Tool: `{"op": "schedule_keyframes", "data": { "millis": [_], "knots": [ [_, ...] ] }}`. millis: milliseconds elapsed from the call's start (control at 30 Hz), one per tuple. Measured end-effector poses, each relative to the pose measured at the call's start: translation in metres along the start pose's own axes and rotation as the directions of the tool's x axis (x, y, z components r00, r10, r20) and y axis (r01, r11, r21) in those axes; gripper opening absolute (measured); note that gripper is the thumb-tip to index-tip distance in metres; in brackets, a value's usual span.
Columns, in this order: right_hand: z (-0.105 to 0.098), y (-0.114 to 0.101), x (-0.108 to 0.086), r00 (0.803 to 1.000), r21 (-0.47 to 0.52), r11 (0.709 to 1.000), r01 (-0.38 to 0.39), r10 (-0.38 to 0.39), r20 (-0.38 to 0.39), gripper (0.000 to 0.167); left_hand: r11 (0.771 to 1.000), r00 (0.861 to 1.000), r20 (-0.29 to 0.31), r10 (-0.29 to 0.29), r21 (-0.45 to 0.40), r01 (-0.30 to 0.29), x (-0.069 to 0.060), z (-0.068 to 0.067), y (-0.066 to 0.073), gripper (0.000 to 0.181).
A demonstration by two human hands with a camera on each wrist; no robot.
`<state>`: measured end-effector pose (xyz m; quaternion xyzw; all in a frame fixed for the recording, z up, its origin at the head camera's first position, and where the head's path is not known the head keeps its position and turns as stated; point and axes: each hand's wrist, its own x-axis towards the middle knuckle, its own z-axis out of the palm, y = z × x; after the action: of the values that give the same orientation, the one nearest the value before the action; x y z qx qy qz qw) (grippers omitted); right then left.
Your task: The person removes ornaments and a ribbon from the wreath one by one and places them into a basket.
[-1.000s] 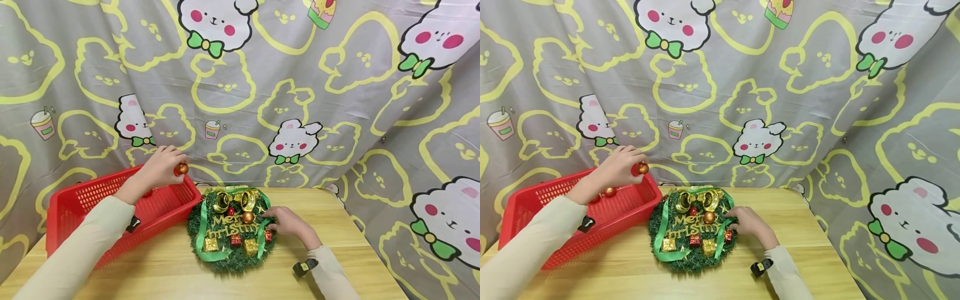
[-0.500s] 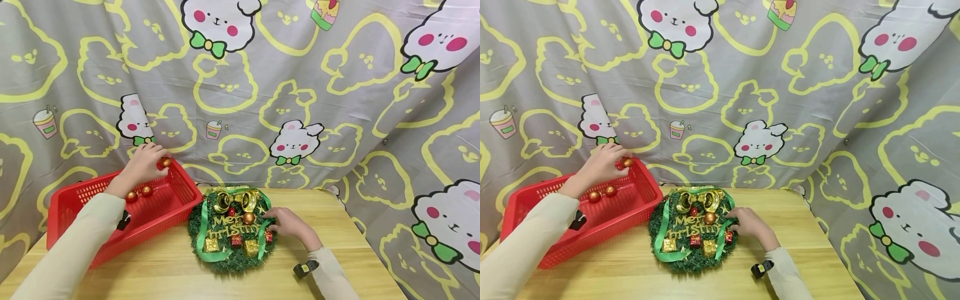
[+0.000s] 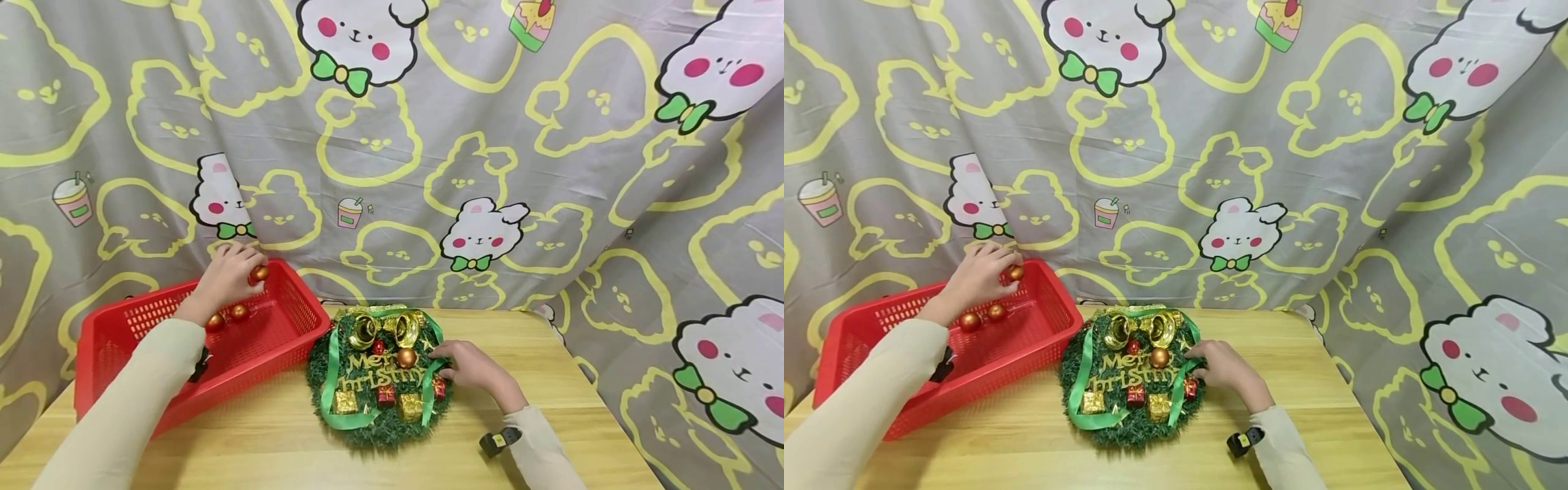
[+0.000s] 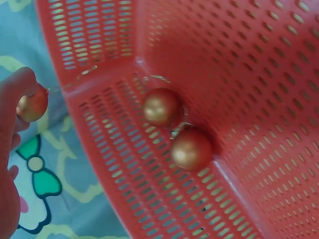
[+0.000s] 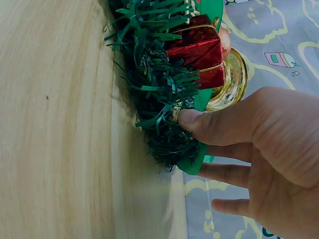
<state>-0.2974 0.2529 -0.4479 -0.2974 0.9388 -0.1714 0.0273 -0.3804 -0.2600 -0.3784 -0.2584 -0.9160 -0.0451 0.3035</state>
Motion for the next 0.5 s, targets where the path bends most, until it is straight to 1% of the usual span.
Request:
{"op": "schedule_keyframes", "data": {
  "millis": [133,233,400,500],
  "knots": [
    [0.0,0.0,-0.001,1.0,0.004,1.0,-0.003,0.003,-0.001,0.037,1.0,0.998,0.065,-0.001,0.024,-0.001,-0.004,0.007,-0.001,0.037],
    [0.0,0.0,-0.001,1.0,0.001,1.0,-0.002,0.002,-0.004,0.037,0.999,0.995,0.101,0.008,0.046,-0.013,-0.007,0.012,-0.003,0.038],
    [0.001,-0.001,-0.002,1.0,-0.01,1.0,-0.002,0.002,-0.006,0.038,0.997,0.991,0.127,0.035,0.068,-0.044,-0.013,0.022,-0.007,0.039],
    [-0.001,-0.002,-0.002,1.0,-0.004,1.0,-0.005,0.005,-0.003,0.038,0.998,0.989,0.143,0.032,0.054,-0.04,-0.015,0.025,-0.008,0.038]
  ]
}}
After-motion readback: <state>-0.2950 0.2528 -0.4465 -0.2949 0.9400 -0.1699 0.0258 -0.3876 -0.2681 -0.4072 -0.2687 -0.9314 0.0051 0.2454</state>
